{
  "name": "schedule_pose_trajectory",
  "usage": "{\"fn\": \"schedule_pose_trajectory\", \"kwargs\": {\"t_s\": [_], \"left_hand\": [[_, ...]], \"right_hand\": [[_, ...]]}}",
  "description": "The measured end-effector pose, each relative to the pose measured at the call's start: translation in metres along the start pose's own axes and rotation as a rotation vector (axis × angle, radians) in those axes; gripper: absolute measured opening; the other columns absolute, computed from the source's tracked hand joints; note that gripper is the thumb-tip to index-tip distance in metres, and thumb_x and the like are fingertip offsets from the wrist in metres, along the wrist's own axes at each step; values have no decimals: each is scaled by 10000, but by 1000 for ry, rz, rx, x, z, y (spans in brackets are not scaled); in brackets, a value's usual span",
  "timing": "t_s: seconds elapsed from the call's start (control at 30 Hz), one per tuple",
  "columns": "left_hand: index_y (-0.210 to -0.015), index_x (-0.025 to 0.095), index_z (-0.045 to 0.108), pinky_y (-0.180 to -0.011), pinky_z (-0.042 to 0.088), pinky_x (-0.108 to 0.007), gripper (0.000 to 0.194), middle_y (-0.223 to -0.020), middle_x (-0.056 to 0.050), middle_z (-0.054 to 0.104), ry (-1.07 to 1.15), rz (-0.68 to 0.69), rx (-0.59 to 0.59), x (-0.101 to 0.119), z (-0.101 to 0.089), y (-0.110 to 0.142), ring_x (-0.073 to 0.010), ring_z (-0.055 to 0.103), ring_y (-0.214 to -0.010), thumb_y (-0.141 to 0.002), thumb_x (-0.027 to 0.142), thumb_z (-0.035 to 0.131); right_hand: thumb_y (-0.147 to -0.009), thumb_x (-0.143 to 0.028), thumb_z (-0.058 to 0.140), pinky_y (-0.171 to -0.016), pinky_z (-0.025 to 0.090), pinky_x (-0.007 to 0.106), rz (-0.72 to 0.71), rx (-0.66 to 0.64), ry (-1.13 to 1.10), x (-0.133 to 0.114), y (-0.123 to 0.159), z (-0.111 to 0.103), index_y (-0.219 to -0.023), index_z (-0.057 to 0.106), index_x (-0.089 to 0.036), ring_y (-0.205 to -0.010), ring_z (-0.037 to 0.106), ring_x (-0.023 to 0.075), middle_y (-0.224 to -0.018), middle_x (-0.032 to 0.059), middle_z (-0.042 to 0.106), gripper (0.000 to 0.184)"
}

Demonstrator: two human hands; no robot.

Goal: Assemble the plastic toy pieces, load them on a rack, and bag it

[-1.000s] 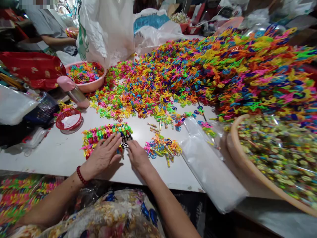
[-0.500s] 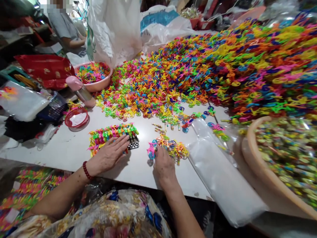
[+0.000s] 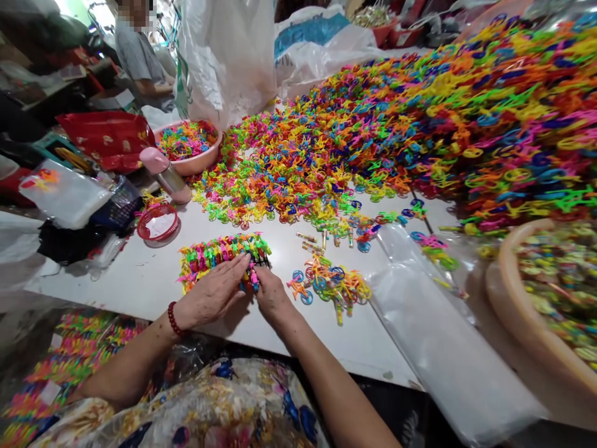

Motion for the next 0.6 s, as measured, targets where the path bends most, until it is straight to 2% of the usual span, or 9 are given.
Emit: {"fn": "schedule_pose_trajectory", "kwargs": {"t_s": [0.17,0.33,0.5,0.6], "left_hand": [[-1550,104,91,-1174,340,-445,670,-1565,-190,316,-37,31,13,0,0,0,-243,236,-1487,-980,247,413],[-1538,150,201,-1173,310,-447,636,-1609,-127,233,-152,1,-50,4,2,-2,-246,171,-1505,-980,349,430],[-1517,139,273,-1205,219,-419,616,-1615,-86,233,-239,-17,-85,9,5,-4,-237,159,-1507,-977,392,429],[-1511,136,287,-1205,209,-407,594,-1615,-88,235,-263,-12,-86,10,4,-3,-236,152,-1508,-982,375,417]], "right_hand": [[-854,-49,459,-859,490,323,3,-58,39,-1,0,-6,-1053,642,-203,-944,613,194,-1049,79,680,311],[-873,-68,489,-886,492,329,-14,-126,69,6,-2,-4,-1180,595,-205,-994,608,198,-1125,87,652,353],[-907,-128,499,-899,508,352,-35,-65,102,6,-3,4,-1217,568,-192,-1023,602,209,-1121,103,636,324],[-943,-145,457,-933,503,360,-52,-12,108,-6,8,-2,-1245,555,-206,-1053,598,204,-1139,101,630,324]]}}
Point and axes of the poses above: each hand's wrist, its own y-axis away from the middle knuckle, its own z-axis out of the palm, x = y × z, the point moved 1 cm from there along -y, towards the middle knuckle
